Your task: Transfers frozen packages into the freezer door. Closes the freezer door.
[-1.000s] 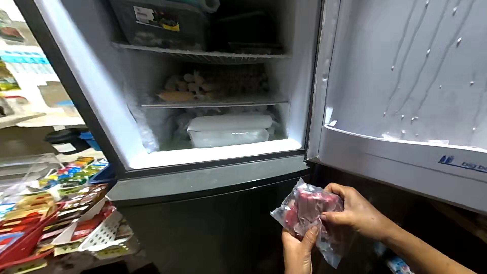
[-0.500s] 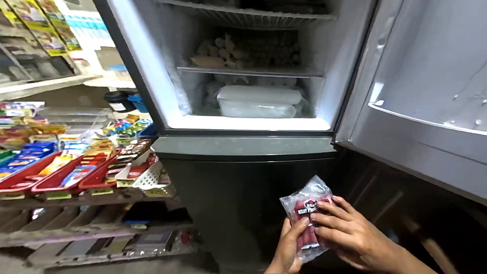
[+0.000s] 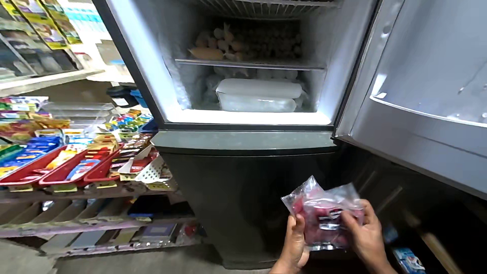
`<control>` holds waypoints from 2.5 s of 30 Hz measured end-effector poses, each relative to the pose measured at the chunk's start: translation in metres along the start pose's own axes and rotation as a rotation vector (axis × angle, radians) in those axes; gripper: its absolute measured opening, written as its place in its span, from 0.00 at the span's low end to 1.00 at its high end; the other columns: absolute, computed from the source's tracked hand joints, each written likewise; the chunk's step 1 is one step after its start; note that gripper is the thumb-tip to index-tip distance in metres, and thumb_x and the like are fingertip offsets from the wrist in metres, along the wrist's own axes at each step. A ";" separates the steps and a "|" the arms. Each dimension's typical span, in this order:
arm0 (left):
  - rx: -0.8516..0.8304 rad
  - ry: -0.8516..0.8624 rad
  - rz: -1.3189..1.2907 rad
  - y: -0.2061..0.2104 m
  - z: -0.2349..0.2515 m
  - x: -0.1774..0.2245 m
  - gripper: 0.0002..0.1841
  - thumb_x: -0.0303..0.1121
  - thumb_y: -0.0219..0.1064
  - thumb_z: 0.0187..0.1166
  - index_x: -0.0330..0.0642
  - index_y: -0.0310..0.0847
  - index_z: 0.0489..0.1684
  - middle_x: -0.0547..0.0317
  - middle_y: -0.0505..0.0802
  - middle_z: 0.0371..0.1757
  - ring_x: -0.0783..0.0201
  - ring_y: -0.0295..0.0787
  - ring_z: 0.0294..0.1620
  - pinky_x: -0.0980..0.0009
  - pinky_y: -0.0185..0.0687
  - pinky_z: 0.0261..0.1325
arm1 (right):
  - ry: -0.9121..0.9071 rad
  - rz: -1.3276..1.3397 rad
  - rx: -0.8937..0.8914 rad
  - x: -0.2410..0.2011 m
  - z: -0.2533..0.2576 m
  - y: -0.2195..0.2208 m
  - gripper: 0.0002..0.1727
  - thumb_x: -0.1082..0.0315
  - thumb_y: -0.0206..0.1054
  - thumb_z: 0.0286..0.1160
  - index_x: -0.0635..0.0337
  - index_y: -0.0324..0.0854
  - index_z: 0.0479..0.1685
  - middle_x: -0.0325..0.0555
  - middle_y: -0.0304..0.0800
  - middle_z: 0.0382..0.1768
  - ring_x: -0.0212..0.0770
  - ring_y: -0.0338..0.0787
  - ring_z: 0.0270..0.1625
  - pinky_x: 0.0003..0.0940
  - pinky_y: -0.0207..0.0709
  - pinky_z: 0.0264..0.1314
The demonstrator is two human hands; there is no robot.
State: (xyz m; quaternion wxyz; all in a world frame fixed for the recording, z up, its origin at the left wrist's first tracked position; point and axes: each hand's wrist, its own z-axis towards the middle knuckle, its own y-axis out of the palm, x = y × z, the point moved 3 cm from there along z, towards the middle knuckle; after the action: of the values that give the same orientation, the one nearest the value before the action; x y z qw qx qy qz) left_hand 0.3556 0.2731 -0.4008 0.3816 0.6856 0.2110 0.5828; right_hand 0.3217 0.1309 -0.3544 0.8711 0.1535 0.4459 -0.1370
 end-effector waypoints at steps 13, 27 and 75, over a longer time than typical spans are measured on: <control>0.014 -0.184 -0.083 0.000 0.009 0.000 0.28 0.47 0.29 0.96 0.41 0.74 0.63 0.52 0.95 0.44 0.59 0.96 0.46 0.63 0.93 0.50 | 0.431 0.360 -0.019 -0.010 0.032 -0.043 0.12 0.65 0.75 0.68 0.49 0.85 0.50 0.36 0.98 0.38 0.29 0.97 0.39 0.28 0.93 0.44; 0.124 0.047 -0.074 -0.003 0.017 -0.016 0.17 0.24 0.59 0.81 0.36 0.66 0.67 0.52 0.95 0.47 0.61 0.96 0.46 0.62 0.94 0.53 | 0.443 0.177 0.081 0.016 0.006 0.023 0.37 0.75 0.78 0.49 0.69 0.70 0.67 0.45 0.93 0.47 0.34 0.95 0.47 0.32 0.92 0.51; 0.114 -0.180 -0.345 -0.001 0.027 -0.054 0.27 0.49 0.32 0.96 0.44 0.77 0.63 0.53 0.95 0.51 0.58 0.94 0.53 0.59 0.90 0.58 | 0.515 0.170 0.058 0.038 -0.004 -0.016 0.22 0.72 0.65 0.73 0.64 0.67 0.66 0.44 0.94 0.42 0.35 0.96 0.42 0.32 0.92 0.49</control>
State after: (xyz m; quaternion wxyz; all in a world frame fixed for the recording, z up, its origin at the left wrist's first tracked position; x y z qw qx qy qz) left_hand 0.3690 0.2268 -0.4369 0.4539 0.7090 0.3230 0.4323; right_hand 0.3344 0.1144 -0.3900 0.7325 0.2453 0.6342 -0.0328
